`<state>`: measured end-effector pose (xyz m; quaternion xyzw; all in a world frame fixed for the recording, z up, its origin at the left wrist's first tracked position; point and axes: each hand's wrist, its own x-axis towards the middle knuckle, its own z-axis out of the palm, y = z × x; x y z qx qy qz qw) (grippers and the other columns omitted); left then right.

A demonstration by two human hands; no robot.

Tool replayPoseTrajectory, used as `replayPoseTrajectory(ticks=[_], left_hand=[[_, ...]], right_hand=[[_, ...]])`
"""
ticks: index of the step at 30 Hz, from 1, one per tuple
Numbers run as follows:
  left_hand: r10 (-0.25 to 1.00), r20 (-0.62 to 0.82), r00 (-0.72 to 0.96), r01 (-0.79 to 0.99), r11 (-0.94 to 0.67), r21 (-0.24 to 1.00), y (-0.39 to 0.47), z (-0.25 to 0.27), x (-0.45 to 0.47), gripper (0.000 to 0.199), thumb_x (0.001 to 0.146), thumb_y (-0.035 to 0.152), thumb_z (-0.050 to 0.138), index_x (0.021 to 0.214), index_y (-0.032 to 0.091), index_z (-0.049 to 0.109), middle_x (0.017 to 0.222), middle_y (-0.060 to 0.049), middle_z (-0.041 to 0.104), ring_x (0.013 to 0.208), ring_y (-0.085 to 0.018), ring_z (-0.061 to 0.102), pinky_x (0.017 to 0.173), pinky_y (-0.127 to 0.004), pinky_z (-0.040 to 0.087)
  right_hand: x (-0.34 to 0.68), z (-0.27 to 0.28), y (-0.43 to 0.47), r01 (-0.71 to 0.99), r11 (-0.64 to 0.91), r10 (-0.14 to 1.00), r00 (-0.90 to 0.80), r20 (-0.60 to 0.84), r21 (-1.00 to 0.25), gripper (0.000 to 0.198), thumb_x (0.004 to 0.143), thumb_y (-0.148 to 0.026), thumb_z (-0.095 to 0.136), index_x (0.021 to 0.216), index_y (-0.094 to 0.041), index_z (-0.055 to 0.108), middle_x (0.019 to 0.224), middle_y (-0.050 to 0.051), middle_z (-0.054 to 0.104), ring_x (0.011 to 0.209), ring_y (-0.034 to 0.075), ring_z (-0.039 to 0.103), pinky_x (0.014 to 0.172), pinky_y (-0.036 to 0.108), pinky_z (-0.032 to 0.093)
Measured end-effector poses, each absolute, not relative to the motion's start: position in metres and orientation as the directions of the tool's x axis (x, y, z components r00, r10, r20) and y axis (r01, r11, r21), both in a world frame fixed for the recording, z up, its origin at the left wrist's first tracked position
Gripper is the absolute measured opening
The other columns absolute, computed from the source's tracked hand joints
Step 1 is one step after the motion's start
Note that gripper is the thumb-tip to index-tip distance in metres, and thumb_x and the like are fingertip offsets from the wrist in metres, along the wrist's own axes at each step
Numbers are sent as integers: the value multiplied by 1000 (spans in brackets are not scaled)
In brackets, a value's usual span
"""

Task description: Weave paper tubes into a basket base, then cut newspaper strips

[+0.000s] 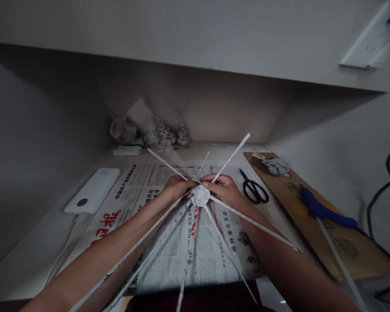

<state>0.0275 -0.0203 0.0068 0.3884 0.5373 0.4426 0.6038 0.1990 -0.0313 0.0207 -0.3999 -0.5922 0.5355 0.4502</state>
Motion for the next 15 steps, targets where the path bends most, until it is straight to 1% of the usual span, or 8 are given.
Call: replayPoseTrajectory(ticks=[2, 3, 4, 7, 9, 11, 14, 15], left_hand=[[953, -302, 38, -130, 304, 944, -21, 5, 27, 12, 53, 17, 77, 62, 12, 72, 53, -1, 63, 43, -10, 53, 39, -20, 38], [952, -302, 48, -138, 305, 942, -21, 4, 27, 13, 53, 18, 78, 63, 11, 73, 53, -1, 63, 43, -10, 53, 39, -19, 39], [952, -299, 62, -147, 305, 941, -21, 3, 27, 15, 53, 19, 79, 65, 11, 73, 54, -1, 63, 44, -9, 53, 40, -19, 39], [955, -281, 96, -175, 294, 939, -21, 0, 26, 23, 53, 24, 84, 68, 10, 74, 56, -2, 64, 44, -9, 53, 41, -18, 40], [958, -268, 100, -193, 283, 939, -20, -1, 25, 27, 50, 25, 87, 68, 10, 73, 57, -2, 65, 46, -10, 55, 42, -19, 41], [958, -270, 99, -230, 286, 930, -19, -1, 24, 31, 48, 26, 89, 68, 10, 73, 58, -3, 66, 47, -11, 56, 44, -20, 43], [947, -295, 125, -318, 320, 892, -16, 1, 21, 35, 47, 26, 90, 72, 9, 73, 63, -5, 69, 50, -13, 59, 48, -22, 47], [945, -296, 139, -349, 327, 878, -15, 2, 20, 35, 47, 26, 90, 73, 9, 73, 65, -6, 70, 52, -13, 60, 49, -23, 48]], right_hand=[[200, 19, -31, 45, 172, 935, -322, 149, -984, 26, 70, -36, 79, 90, -18, 79, 87, 5, 73, 82, 19, 66, 77, 32, 50], [200, 18, -31, 62, 193, 931, -328, 162, -979, 29, 71, -35, 79, 95, -19, 79, 91, 5, 73, 86, 20, 66, 79, 32, 50], [200, 18, -32, 66, 193, 932, -323, 162, -979, 33, 70, -34, 79, 100, -19, 79, 92, 5, 72, 85, 19, 65, 79, 31, 50], [199, 17, -32, 3, 108, 951, -293, 103, -994, 55, 68, -33, 82, 120, -21, 72, 81, 0, 68, 72, 15, 62, 68, 28, 49], [198, 19, -32, -58, 63, 961, -267, 76, -996, 62, 68, -33, 82, 127, -22, 67, 75, -3, 65, 65, 13, 59, 63, 26, 48], [199, 21, -31, -131, 31, 974, -220, 60, -991, 57, 70, -37, 81, 124, -21, 69, 74, -3, 65, 61, 12, 58, 58, 25, 47], [204, 22, -25, -284, -74, 988, -153, -31, -956, 43, 74, -48, 76, 106, -19, 74, 75, 1, 67, 58, 13, 59, 52, 25, 46], [206, 22, -22, -329, -114, 987, -143, -70, -938, 40, 75, -50, 74, 99, -18, 74, 75, 2, 67, 58, 14, 61, 51, 25, 47]])
